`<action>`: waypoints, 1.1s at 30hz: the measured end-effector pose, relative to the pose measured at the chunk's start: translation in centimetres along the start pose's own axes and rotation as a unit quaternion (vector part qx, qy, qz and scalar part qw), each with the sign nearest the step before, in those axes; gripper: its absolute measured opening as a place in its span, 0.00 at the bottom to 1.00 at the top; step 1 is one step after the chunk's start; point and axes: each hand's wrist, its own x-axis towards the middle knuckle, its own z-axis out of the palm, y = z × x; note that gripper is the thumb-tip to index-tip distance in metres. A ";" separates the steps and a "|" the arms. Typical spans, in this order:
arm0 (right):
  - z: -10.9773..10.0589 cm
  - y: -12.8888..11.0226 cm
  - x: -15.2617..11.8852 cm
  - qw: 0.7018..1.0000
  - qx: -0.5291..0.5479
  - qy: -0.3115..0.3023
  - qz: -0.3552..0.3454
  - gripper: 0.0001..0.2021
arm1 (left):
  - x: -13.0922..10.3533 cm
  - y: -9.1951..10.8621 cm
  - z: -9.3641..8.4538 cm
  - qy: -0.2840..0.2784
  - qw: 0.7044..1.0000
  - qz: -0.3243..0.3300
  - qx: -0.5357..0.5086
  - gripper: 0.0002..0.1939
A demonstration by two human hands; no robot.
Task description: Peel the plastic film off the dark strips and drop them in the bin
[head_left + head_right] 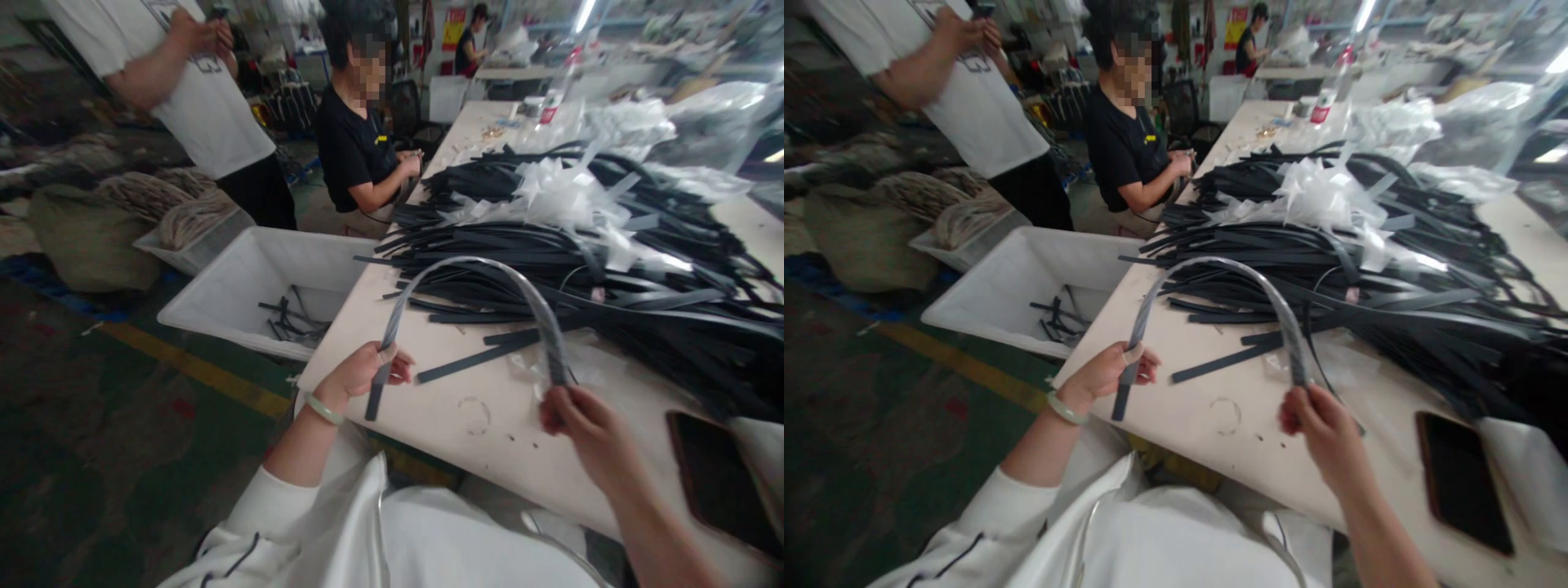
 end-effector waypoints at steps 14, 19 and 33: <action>14.9 -1.8 -0.4 0.942 0.201 -0.104 0.247 0.20 | 5.6 -6.6 11.1 0.199 0.956 0.133 -0.171 0.24; 16.0 -1.4 -0.5 0.963 0.112 -0.119 0.212 0.22 | 6.0 -5.8 11.2 0.205 0.945 0.045 -0.250 0.26; 12.3 0.4 -5.1 0.976 -0.125 -0.175 0.019 0.26 | 8.5 -2.2 2.3 0.335 0.883 0.079 -0.318 0.23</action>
